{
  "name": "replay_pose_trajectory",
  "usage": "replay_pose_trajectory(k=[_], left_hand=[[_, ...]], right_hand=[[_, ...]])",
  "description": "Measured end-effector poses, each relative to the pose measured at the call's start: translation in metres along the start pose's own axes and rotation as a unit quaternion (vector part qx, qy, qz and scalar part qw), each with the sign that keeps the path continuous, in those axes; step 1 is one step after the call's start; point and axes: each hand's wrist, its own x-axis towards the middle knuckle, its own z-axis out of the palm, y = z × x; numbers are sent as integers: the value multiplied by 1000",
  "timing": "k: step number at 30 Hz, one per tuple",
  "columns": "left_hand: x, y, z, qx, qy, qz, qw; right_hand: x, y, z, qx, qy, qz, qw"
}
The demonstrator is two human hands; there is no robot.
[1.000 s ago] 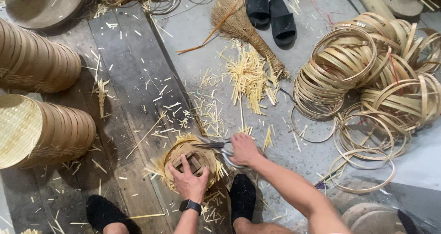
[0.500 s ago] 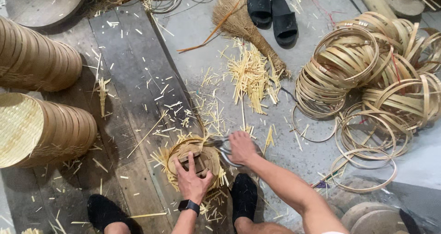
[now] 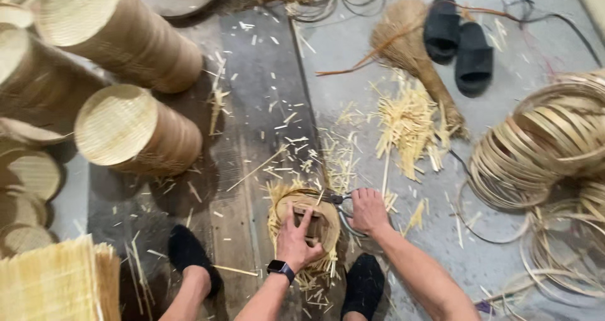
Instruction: The person places a circular bamboo frame onto a woven bamboo mat, then uses a wooden block and shears to trim the excess matting around the frame. The person repeats this process for multiple mats, stacking the finished circular pieces.
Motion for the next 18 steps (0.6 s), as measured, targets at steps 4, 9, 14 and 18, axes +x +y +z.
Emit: replay_pose_trajectory(k=[4, 9, 14, 18], left_hand=[[10, -2, -6, 58, 17, -23, 998], [20, 11, 8, 13, 29, -186, 982], [19, 16, 42, 50, 120, -184, 974], [25, 16, 36, 57, 86, -196, 975]], right_hand=[[-7, 31, 30, 14, -67, 10, 998], [-32, 33, 21, 2, -15, 20, 1000], [-8, -9, -11, -35, 84, -23, 996], [-2, 13, 17, -109, -110, -28, 988]])
